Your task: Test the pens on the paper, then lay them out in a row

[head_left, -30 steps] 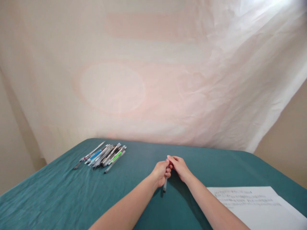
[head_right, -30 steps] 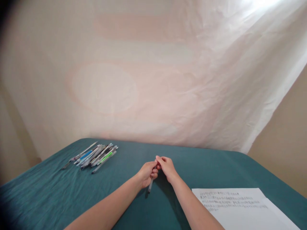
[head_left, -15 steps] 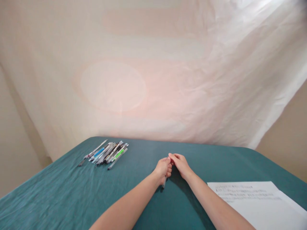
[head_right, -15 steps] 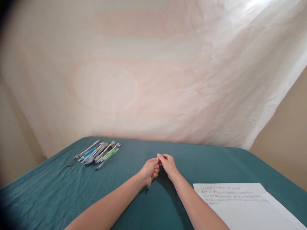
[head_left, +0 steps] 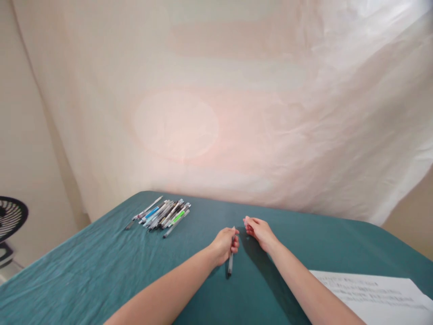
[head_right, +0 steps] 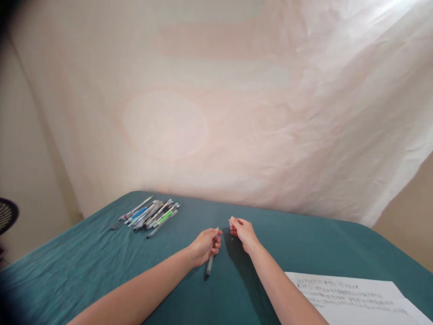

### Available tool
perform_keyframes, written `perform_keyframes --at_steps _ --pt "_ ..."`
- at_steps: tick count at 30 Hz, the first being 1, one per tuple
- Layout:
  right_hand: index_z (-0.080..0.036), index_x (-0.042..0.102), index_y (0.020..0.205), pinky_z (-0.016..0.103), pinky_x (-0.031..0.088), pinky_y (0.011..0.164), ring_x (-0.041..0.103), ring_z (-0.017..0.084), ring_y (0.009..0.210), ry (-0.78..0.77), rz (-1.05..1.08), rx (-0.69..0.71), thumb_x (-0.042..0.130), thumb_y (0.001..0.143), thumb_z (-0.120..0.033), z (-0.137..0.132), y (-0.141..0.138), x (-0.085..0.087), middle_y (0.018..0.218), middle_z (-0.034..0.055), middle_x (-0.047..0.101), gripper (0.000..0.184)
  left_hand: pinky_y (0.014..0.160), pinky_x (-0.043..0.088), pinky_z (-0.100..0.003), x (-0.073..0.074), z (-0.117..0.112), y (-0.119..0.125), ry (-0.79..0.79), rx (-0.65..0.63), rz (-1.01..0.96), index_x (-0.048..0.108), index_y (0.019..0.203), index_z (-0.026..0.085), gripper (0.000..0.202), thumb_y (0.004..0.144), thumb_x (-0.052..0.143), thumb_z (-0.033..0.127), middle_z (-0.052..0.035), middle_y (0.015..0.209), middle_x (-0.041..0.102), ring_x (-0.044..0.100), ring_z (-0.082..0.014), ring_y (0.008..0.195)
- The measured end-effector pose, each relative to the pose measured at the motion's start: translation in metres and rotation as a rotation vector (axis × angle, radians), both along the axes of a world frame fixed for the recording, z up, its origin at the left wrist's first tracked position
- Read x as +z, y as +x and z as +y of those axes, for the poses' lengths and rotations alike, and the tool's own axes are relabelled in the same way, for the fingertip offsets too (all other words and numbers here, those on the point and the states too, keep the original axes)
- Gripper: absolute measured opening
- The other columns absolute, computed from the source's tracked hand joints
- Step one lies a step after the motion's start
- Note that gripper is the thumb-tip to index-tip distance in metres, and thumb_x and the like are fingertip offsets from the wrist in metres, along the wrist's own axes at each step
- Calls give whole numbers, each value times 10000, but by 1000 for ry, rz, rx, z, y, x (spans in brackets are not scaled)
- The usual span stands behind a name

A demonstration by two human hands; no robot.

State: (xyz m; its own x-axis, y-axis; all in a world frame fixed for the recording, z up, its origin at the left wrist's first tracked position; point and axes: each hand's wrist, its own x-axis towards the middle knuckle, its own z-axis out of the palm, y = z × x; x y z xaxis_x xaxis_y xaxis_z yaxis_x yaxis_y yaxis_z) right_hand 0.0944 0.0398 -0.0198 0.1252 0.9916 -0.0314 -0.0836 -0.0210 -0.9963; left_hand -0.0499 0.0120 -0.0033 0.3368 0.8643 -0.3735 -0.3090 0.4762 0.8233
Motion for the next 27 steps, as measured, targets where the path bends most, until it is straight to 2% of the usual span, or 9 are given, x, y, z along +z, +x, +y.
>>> perform_keyframes --at_steps 2,6,10,13,19,27 --pt "-150 609 668 231 445 493 521 104 499 -9 -33 48 628 639 -410 8 -14 1 577 15 587 262 366 193 -132 3 9 -17 -6 74 -17 430 806 143 109 829 393 242 41 527 406 369 -38 390" --pt "-170 579 758 232 445 483 537 104 485 14 -127 87 624 647 -315 30 -57 2 586 1 609 188 367 230 -128 7 26 -44 -2 237 -56 444 808 131 75 821 392 184 31 543 415 389 -38 408" --pt "-157 573 755 219 428 490 556 110 503 53 -278 71 594 668 -257 61 -98 -1 599 14 628 134 380 284 -129 1 32 -59 8 355 -85 468 823 115 89 817 392 161 21 550 428 415 -41 426" --pt "-150 594 768 219 428 547 577 114 555 78 -409 38 581 681 -247 84 -118 -3 648 27 650 131 414 347 -142 -6 31 -63 30 402 -105 486 854 104 102 807 406 147 6 578 460 456 -51 461" --pt "-185 643 734 234 415 672 601 149 745 100 -672 25 607 667 -285 107 -132 -3 790 36 672 126 453 397 -165 -13 30 -64 76 428 -155 514 880 101 124 802 439 162 -6 606 491 485 -63 496" --pt "-217 670 772 272 392 745 579 189 859 150 -813 47 556 721 -350 104 -132 -8 896 50 653 183 460 407 -165 -12 28 -64 95 408 -210 537 862 103 113 802 460 159 -2 606 495 487 -59 500"
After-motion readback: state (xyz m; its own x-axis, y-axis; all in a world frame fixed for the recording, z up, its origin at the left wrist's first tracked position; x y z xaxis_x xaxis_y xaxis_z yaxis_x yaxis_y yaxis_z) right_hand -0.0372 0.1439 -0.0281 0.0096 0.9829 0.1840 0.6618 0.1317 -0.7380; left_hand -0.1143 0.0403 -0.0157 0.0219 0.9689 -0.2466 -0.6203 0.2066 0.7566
